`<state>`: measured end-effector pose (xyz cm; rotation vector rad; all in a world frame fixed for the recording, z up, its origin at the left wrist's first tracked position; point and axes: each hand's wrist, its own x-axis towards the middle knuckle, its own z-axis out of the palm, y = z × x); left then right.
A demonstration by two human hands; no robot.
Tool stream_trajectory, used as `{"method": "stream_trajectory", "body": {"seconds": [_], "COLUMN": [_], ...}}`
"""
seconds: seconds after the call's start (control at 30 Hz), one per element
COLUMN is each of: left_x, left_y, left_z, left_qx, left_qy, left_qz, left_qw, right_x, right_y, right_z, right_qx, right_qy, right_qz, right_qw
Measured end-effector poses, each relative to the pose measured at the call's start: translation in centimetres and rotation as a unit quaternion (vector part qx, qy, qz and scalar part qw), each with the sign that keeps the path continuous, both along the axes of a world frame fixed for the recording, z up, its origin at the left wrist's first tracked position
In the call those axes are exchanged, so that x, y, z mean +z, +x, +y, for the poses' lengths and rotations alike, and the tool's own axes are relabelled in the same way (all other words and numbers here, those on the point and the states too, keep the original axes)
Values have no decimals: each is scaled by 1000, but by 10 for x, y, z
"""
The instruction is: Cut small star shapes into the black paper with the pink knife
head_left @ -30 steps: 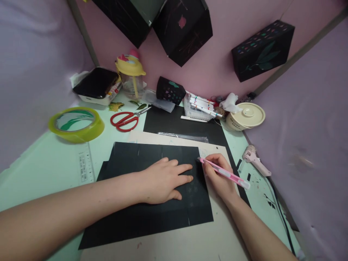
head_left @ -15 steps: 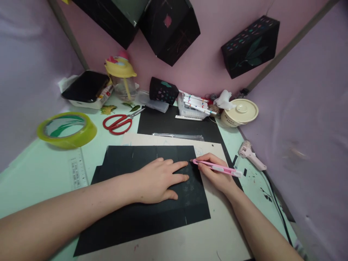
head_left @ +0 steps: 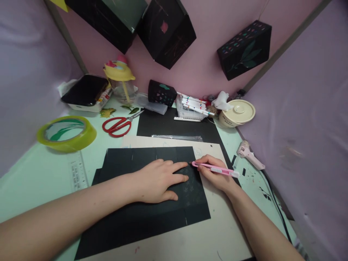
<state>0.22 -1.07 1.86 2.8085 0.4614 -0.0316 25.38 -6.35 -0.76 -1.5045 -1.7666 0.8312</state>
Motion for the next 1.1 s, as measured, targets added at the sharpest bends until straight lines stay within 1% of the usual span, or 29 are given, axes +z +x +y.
{"method": "stream_trajectory", "body": {"seconds": [0.23, 0.5, 0.6, 0.8, 1.1], "left_x": [-1, -2, -2, -3, -2], "left_y": [0, 0, 0, 0, 1], "left_z": [1, 1, 1, 0, 1], "left_qx": [2, 0, -2, 2, 6], "left_qy": [-2, -2, -1, 4, 0], "left_qz": [-11, -5, -2, -2, 0], "left_qw": [1000, 1000, 1000, 1000, 1000], "right_x": [3, -1, -2, 0, 5], "right_y": [-2, -2, -2, -3, -6], "right_z": [0, 0, 0, -1, -1], "right_qx": [12, 24, 42, 104, 112], "right_qy": [1, 17, 35, 76, 77], "right_qz": [-3, -14, -17, -35, -54], "right_qw": [1000, 999, 998, 991, 989]}}
